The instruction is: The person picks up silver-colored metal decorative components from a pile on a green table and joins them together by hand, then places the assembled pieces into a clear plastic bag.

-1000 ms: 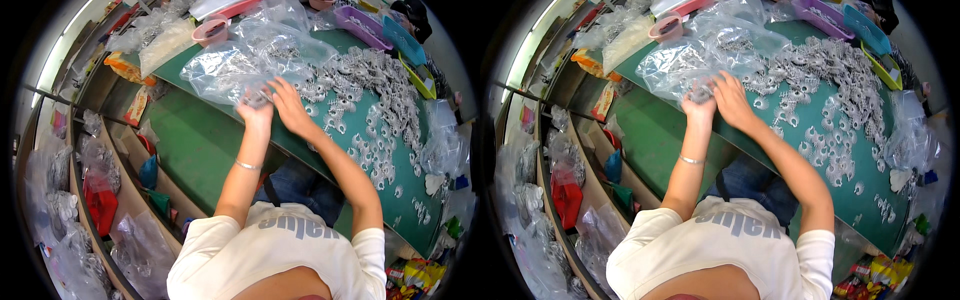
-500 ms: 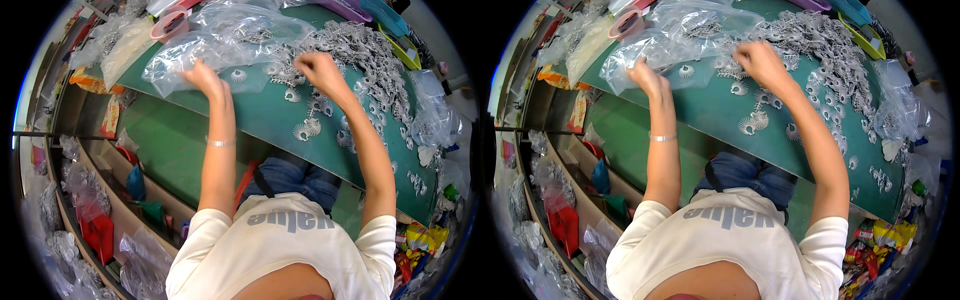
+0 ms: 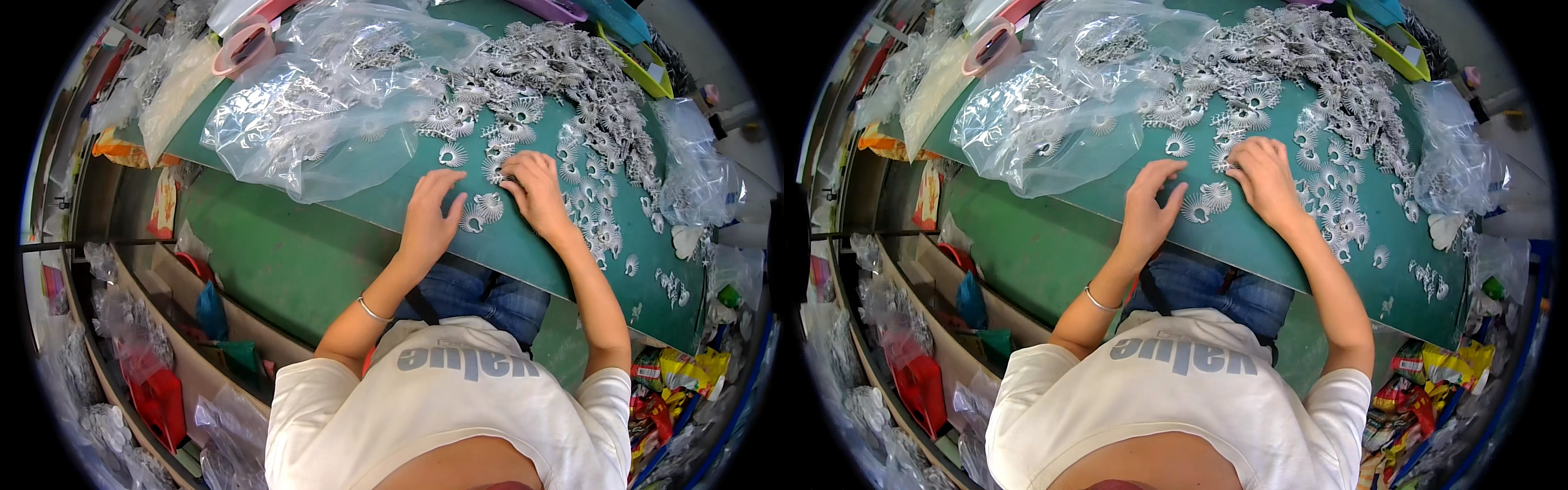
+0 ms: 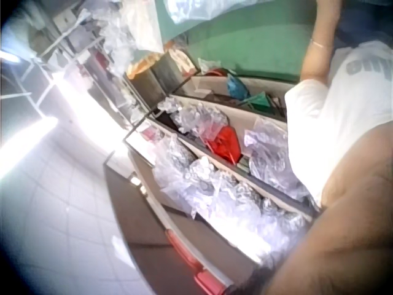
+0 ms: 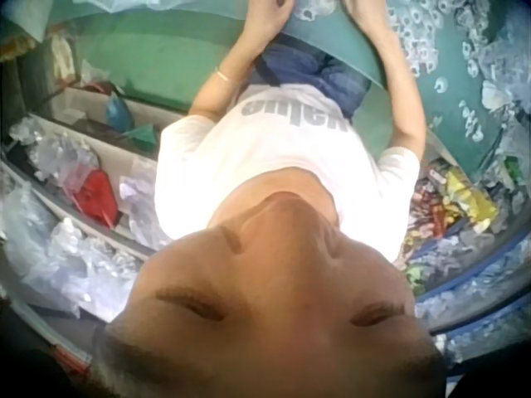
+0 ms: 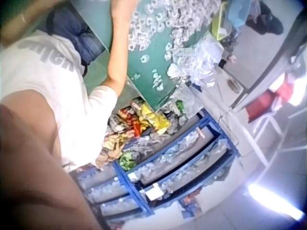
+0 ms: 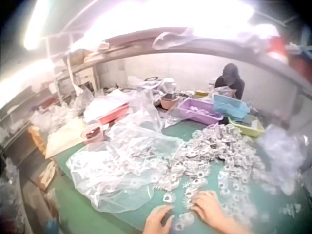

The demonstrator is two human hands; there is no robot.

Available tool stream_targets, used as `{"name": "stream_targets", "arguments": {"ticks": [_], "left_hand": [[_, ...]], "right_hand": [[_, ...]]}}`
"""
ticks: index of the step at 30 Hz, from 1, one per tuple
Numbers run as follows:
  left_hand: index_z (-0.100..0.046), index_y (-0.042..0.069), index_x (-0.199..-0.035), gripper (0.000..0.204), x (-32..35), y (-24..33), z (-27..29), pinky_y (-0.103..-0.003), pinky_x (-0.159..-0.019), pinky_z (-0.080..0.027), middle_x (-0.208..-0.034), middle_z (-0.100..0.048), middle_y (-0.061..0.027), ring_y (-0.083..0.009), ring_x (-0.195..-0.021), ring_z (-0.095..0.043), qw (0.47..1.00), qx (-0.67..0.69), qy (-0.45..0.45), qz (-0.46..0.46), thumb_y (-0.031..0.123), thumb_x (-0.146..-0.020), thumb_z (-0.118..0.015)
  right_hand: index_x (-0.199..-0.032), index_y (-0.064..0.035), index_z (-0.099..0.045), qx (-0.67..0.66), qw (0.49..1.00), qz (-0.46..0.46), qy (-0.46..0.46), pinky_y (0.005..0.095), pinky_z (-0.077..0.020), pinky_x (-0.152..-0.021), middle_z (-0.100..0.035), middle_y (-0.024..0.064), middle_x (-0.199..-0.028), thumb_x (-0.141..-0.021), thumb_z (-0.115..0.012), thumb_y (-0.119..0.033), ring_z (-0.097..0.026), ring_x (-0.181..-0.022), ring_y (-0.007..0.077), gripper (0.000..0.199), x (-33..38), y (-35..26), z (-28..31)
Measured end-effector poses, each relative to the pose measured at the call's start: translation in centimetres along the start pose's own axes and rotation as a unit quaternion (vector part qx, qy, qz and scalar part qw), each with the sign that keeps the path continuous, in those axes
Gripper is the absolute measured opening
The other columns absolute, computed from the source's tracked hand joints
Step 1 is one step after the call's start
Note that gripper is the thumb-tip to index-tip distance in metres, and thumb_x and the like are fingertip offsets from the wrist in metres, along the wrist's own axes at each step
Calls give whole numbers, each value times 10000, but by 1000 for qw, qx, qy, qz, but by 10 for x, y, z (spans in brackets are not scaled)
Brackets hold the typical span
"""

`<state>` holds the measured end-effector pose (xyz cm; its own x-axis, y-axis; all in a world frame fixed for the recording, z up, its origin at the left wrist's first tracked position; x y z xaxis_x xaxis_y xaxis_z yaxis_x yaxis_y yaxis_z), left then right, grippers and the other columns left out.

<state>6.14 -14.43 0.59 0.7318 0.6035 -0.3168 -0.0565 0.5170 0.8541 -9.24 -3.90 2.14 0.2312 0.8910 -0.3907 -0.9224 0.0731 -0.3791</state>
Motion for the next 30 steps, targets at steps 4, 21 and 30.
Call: {"name": "stream_targets", "arguments": {"ticks": [4, 21, 30], "left_hand": [[-554, 24, -1089, 409, 5, 10, -11, -368, -854, -409, -1070, -534, -132, -306, -978, -500, 996, -57, -61, -32, 51, -705, -694], [-531, 23, -1139, 503, 11, 25, -58, -387, -928, -383, -1257, -436, -166, -350, -1116, -437, 990, -43, -129, -31, -18, -670, -709], [-367, 37, -1320, 627, -77, 3, -81, -514, -1027, -253, -1411, -235, -248, -441, -1273, -276, 922, -331, -159, -123, 192, -787, -659]], "right_hand": [[-873, -10, -563, -133, 976, -168, 29, 292, -397, -764, -587, 57, -808, -839, -582, -86, -551, -799, 185, 85, 20, 13, 9], [-900, -26, -629, 398, 743, -506, 184, 449, -474, -697, -628, 175, -858, -838, -553, -176, -595, -785, 366, 180, 161, 226, 224], [-1186, -47, -525, 71, 993, -87, 34, 412, -342, -973, -479, 152, -1244, -812, -613, -288, -416, -1172, 334, 453, 25, 118, 82]]}}
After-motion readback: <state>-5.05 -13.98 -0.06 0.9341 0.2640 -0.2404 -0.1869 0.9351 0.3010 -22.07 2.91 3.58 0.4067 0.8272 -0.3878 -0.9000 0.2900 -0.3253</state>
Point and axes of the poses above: each hand's wrist, its own x-axis away from the middle knuckle, its own z-axis out of the back of the hand, y = z × x, the point moved 3 cm from there along -x, towards the middle knuckle
